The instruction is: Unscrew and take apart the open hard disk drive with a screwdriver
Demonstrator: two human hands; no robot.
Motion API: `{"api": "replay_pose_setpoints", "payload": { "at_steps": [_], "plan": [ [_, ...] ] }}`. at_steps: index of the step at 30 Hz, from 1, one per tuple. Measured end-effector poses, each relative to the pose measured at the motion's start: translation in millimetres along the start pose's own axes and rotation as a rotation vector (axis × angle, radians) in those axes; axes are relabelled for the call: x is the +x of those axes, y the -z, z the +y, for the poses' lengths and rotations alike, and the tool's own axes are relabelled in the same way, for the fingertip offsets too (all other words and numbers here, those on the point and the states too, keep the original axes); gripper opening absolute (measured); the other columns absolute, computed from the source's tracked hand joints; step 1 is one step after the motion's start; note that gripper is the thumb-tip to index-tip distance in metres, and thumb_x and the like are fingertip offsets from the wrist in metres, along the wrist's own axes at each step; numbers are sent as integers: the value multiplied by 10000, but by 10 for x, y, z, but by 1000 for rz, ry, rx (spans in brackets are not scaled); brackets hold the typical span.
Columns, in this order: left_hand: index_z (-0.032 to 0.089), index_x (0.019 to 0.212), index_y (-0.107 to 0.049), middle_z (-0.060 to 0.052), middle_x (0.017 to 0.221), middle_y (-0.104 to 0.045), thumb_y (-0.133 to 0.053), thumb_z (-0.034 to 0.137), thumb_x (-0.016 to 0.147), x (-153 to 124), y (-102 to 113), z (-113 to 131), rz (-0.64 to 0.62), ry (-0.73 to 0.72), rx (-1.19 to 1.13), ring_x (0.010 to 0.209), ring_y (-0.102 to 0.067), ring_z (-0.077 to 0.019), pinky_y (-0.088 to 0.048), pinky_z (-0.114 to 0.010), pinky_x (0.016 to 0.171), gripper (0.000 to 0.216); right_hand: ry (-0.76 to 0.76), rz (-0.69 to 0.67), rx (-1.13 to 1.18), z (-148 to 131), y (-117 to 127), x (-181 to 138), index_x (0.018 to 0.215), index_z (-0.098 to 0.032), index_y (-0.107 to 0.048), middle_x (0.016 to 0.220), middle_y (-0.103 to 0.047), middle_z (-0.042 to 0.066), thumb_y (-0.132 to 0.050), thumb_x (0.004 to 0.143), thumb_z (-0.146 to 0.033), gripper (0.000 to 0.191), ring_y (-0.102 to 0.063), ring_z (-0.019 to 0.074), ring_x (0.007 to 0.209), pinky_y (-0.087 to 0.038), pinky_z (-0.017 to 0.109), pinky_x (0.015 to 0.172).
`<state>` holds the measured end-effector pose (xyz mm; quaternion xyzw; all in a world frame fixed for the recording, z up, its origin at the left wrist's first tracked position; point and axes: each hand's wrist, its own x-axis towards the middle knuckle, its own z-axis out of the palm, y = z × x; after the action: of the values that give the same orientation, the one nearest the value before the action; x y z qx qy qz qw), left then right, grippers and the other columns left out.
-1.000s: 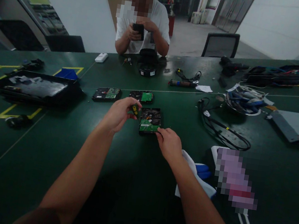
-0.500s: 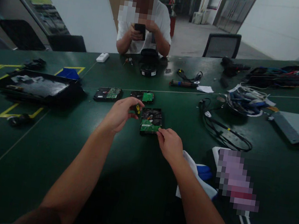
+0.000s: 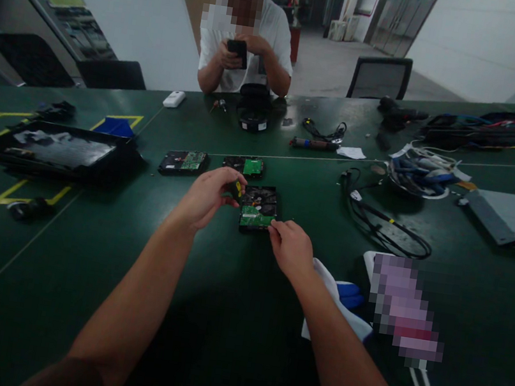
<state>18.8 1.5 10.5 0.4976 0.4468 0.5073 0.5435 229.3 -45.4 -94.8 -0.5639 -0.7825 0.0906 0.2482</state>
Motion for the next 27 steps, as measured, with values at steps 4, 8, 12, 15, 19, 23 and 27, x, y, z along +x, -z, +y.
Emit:
{"api": "replay_pose_setpoints", "payload": {
  "at_steps": [4, 8, 12, 15, 19, 23, 27],
  "plan": [
    [165, 922, -649, -94, 834, -689, -624, 359, 804, -9, -10, -7, -33, 110, -98, 800, -665, -222, -523, -281, 550, 229, -1, 1, -1, -7, 14, 1, 1219, -184, -709, 1030, -730, 105, -500, 1037, -339, 317, -673, 219, 923, -530, 342, 806],
    [164, 847, -656, -98, 902, -685, -608, 329, 802, -1, -11, -14, 9, 48, -41, 841, -647, -211, -524, -268, 559, 177, -7, -2, -1, -11, 15, 1, 1213, -175, -708, 1035, -726, 105, -508, 1033, -331, 311, -673, 218, 924, -527, 336, 807],
    [166, 781, -701, -88, 937, -653, -569, 321, 820, 6, 16, 5, 35, -16, 76, 872, -601, -191, -493, -229, 539, 208, -5, 3, 7, -5, 1, 2, 1202, -173, -711, 1045, -723, 104, -502, 1035, -327, 309, -671, 218, 951, -528, 335, 847],
    [167, 836, -705, -90, 930, -652, -580, 324, 824, 0, 22, 13, 19, 19, 50, 870, -608, -199, -502, -242, 539, 202, -10, 8, 6, -2, -3, 1, 1192, -177, -718, 1040, -725, 107, -503, 1034, -325, 304, -672, 222, 954, -529, 337, 848],
    [173, 932, -667, -90, 851, -668, -605, 330, 822, 5, 10, -12, -11, 80, -69, 822, -645, -225, -513, -278, 528, 202, -4, 8, 2, 4, -1, -5, 1195, -189, -717, 1035, -726, 104, -501, 1036, -341, 308, -672, 221, 942, -529, 337, 826],
    [166, 843, -674, -101, 883, -668, -599, 325, 812, 30, 18, -34, -6, 44, -67, 865, -642, -228, -542, -295, 575, 178, -4, 6, 3, 15, -5, -7, 1204, -192, -711, 1034, -725, 102, -498, 1036, -349, 313, -672, 220, 944, -529, 337, 827],
    [163, 789, -717, -97, 915, -652, -589, 338, 805, 29, 35, -12, 23, 0, 41, 876, -612, -208, -512, -255, 551, 217, -9, -1, 4, 10, -2, -5, 1206, -184, -709, 1033, -722, 104, -494, 1037, -347, 318, -669, 220, 939, -532, 343, 829]
  ]
}}
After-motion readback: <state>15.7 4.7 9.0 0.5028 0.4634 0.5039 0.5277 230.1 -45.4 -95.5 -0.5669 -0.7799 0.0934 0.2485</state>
